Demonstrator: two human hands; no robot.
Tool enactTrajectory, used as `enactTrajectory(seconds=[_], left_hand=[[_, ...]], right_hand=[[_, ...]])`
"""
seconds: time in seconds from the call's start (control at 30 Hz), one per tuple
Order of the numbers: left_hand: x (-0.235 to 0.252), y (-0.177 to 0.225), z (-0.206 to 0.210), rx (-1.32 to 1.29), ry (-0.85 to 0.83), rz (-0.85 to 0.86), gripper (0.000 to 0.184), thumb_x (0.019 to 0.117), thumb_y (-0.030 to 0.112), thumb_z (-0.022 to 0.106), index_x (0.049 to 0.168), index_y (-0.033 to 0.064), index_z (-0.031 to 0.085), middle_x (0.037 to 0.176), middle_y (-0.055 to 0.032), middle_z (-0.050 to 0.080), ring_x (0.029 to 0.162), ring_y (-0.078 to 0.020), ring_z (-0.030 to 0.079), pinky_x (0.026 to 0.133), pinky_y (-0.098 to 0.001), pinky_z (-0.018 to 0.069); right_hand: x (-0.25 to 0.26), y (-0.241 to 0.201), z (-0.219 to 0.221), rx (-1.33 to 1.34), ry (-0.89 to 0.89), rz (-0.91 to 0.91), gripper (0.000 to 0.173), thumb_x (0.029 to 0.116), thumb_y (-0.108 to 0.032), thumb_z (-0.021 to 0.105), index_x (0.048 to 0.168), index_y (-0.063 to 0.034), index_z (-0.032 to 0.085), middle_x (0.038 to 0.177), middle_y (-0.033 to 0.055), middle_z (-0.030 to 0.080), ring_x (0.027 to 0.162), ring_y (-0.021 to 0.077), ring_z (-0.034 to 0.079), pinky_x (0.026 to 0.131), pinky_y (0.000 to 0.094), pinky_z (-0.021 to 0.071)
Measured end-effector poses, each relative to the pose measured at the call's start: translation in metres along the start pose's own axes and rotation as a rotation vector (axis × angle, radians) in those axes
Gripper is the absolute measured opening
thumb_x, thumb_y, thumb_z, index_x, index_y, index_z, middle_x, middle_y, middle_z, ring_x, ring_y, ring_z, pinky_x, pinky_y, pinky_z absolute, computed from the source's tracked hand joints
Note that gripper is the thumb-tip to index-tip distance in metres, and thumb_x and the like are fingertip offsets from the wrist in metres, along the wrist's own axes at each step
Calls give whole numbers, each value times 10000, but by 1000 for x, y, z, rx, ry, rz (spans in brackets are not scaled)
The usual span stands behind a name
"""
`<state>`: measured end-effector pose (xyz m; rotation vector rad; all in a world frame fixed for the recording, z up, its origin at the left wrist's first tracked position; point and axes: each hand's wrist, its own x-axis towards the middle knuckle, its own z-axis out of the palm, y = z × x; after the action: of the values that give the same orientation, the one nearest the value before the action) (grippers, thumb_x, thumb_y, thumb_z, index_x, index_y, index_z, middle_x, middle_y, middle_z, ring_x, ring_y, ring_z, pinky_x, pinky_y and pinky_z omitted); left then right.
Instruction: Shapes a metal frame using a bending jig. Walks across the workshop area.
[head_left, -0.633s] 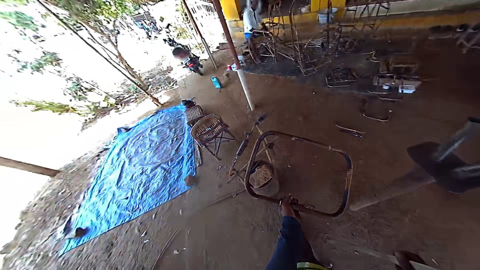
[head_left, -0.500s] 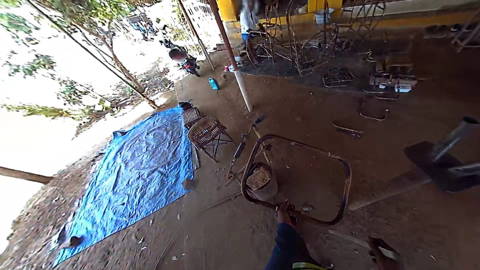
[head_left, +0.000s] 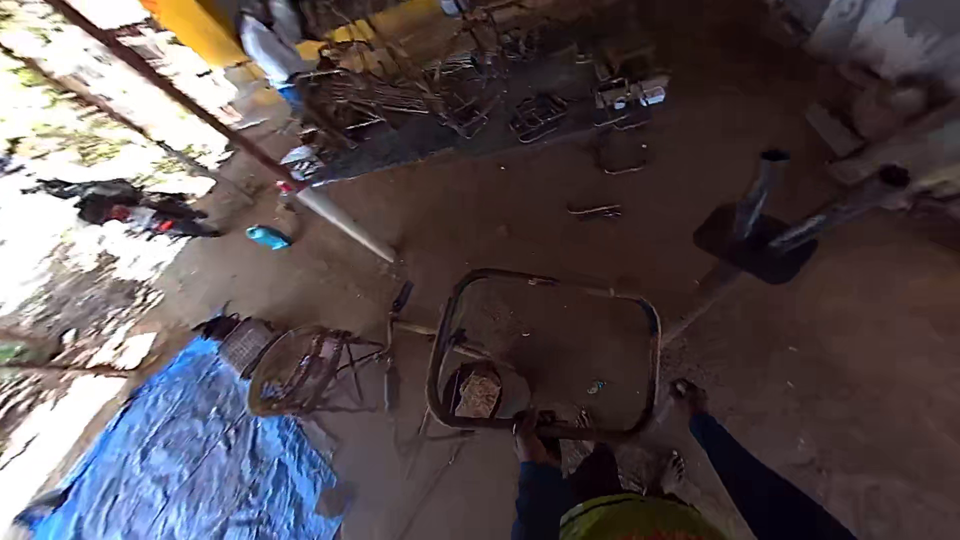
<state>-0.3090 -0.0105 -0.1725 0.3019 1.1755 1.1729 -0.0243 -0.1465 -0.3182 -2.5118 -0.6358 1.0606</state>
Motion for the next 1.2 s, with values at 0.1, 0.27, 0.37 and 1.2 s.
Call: enactTrajectory(seconds=[0.1,0.27,0.37,1.2], left_hand=[[27,1,34,49,-155,-47,165,1063,159,457,915,124,521,637,15,565,575,-134,620,622,-337,596],[77,2,117,-40,-276,-92,191,1074,184,463,916,107,536,656,0,580,603,-148,642,650,-346,611],[105,-4,150,-75,-332,-83,171,1061,199,494,919,109,525,662,-4,583,591,-147,640,636,-343,605],[76,25,49,115,-266,-149,203,1043,163,473,875,104,572,629,1,592,595,-135,641,680,-337,608]], right_hand=[[-15,13,-39,20,105,122,436,1049,-417,556,1319,-90,657,1283,221,675,1243,409,621,1048,622,470],[-45,59,-54,142,45,76,397,1020,-373,624,1281,-82,689,1238,214,693,1185,387,650,1044,609,479],[-58,47,-37,117,28,110,364,1004,-372,642,1249,-114,717,1226,191,710,1189,362,658,1054,598,475],[138,-20,-50,615,378,216,498,956,-276,754,1336,19,623,1237,259,681,1157,420,658,1023,619,495]])
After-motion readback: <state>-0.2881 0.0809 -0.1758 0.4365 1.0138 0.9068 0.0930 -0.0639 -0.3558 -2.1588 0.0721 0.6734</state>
